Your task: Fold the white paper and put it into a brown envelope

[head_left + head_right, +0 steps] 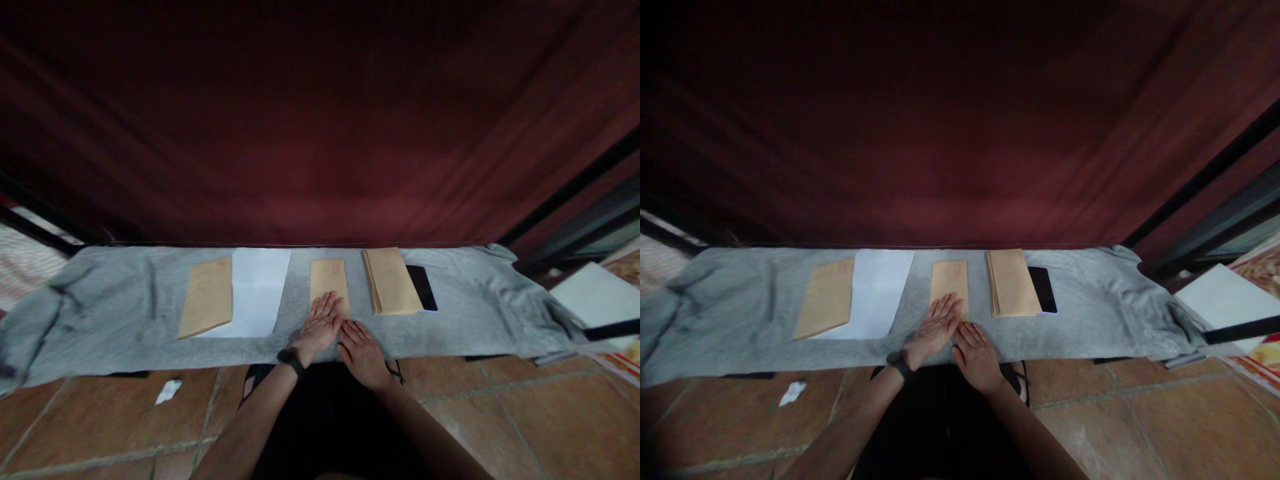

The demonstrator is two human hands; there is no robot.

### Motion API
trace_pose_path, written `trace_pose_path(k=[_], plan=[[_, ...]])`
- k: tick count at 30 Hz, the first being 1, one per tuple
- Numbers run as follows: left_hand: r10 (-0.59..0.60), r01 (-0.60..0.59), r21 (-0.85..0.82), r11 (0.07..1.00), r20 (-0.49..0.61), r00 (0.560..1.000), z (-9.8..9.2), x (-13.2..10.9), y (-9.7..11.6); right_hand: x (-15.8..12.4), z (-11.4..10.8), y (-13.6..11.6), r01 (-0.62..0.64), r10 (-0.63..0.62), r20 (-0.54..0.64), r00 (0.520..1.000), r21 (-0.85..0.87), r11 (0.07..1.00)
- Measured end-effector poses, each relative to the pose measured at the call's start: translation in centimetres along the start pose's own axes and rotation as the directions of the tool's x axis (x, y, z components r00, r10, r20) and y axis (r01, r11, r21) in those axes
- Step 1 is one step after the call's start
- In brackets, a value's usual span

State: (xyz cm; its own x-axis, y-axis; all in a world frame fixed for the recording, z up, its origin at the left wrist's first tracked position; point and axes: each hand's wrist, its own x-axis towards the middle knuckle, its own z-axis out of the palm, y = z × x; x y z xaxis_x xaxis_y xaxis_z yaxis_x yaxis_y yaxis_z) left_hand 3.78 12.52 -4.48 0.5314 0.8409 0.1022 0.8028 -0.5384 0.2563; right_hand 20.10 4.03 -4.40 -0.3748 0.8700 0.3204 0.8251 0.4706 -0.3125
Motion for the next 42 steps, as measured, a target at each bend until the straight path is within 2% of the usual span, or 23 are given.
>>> trace_pose_path(k=[13,17,20,26,35,42], plan=[[-0.123,0.124,0.034,0.992,-0.034,0.992,0.7,9.4,-1.8,0.4,-0.5,0.0,0.013,-0.013,0.014,1.000,0.031,0.999],[-0.146,0.147,0.033,0.989,-0.030,0.989,0.6,11.0,-2.4,0.5,-0.6,-0.1,0.018,-0.018,0.011,1.000,0.013,1.000],[-0.139,0.141,0.026,0.990,-0.059,0.989,0.8,11.2,-2.7,0.6,-0.6,-0.2,0.016,-0.016,0.004,1.000,0.010,1.000],[-0.094,0.096,0.025,0.995,-0.063,0.994,1.0,9.4,-2.6,0.6,-0.5,-0.1,0.004,-0.005,0.013,1.000,0.030,1.000],[0.055,-0.053,0.040,0.998,-0.038,0.998,0.9,3.2,-2.4,0.4,0.0,-0.1,-0.015,0.015,-0.002,1.000,0.009,1.000],[0.122,-0.122,0.001,0.993,-0.027,0.992,0.0,-1.5,-1.9,0.5,0.0,-0.3,-0.026,0.027,-0.021,0.999,0.023,0.999]])
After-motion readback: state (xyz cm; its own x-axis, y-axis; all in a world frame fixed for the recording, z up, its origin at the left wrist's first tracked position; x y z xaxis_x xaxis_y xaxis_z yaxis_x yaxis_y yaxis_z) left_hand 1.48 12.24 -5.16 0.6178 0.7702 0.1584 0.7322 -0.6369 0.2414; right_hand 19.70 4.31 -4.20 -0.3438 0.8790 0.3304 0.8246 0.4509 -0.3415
